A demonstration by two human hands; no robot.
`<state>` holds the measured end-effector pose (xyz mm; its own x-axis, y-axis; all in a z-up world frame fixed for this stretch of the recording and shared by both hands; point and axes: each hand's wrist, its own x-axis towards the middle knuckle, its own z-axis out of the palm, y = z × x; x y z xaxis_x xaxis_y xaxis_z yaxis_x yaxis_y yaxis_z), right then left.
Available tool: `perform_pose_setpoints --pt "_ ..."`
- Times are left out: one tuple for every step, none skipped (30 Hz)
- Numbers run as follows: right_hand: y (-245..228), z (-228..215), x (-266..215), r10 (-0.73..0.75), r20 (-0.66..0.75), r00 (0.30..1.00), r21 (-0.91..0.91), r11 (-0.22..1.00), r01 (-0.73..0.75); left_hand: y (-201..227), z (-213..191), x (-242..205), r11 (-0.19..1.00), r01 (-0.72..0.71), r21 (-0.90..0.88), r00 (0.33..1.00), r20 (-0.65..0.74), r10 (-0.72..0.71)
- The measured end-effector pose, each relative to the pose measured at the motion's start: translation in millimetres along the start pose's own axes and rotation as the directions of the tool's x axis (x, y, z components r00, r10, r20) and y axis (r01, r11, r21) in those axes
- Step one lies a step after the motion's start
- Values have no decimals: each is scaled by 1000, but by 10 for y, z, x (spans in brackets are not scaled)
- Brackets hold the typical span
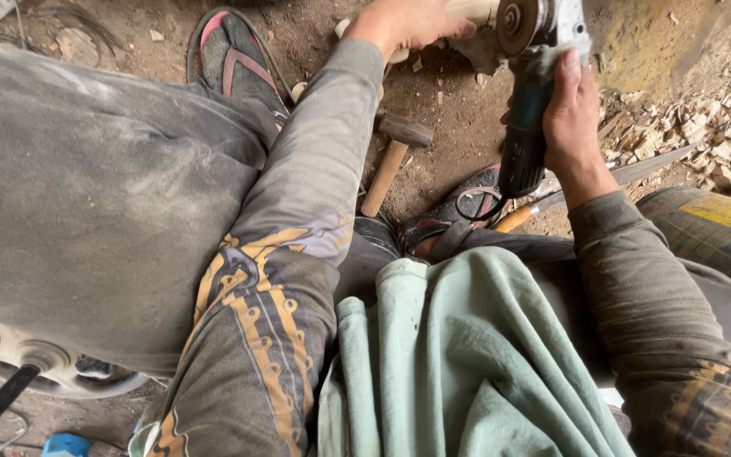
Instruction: The person uses a handheld angle grinder and a bench grinder to shape and smooth a small wooden piece. They repeatedly rotate the piece, grind its ends and sides, and inspect the fit of a metal sleeve onto the wood.
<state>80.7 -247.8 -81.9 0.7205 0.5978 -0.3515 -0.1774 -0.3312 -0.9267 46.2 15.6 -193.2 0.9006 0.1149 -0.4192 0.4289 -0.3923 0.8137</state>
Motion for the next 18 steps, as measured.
perform_pose_setpoints --pt "0 -5 -29 -23 -1 1000 6 1000 23 -18 34 -13 998 -57 29 995 -84 60" --pt "2 -10 -53 -19 11 1000 -8 1000 19 -26 62 -18 994 -4 113 999 -33 8" --pt "3 -12 -51 -23 19 1000 -17 1000 23 -21 53 9 978 40 205 999 12 -44" --pt "6 -15 -44 -27 28 999 -26 999 28 -17 45 27 952 80 297 994 51 -99" --pt "17 -12 -45 -19 27 999 -42 999 20 -16 48 37 947 48 318 996 58 -69" --pt "36 -4 -38 -10 27 1000 -58 998 12 -24 58 43 941 16 339 997 65 -40" --pt "55 -1 -32 0 28 1000 -76 997 2 -41 87 38 935 -15 355 997 72 -12" --pt "77 4 -24 2 26 1000 -69 998 0 -66 108 51 929 -71 363 997 17 70" --pt "99 8 -20 6 27 1000 -64 998 -4 -101 133 64 920 -124 371 988 -39 149" --pt "120 12 -19 10 27 1000 -58 998 -9 -139 165 79 908 -175 381 970 -93 226" --pt "135 13 -15 14 25 1000 -54 998 -13 -173 197 103 924 -138 357 982 -72 175" --pt "147 13 -9 18 22 1000 -50 999 -17 -208 230 130 937 -100 334 991 -49 124" --pt "154 8 -5 23 18 1000 -47 999 -22 -240 269 165 949 -62 311 997 -24 73" --pt "159 1 2 27 16 1000 -44 999 -26 -271 301 206 945 -99 312 992 -45 119" --pt "167 0 -2 31 15 999 -40 999 -31 -306 334 233 940 -134 314 985 -66 162" --pt "172 0 -10 36 13 999 -35 999 -35 -337 372 250 933 -168 318 975 -87 205" --pt "173 4 -4 33 15 999 -36 999 -32 -367 396 267 927 -181 328 970 -98 224" --pt "169 9 0 30 16 999 -37 999 -29 -393 417 279 920 -195 339 964 -110 244"
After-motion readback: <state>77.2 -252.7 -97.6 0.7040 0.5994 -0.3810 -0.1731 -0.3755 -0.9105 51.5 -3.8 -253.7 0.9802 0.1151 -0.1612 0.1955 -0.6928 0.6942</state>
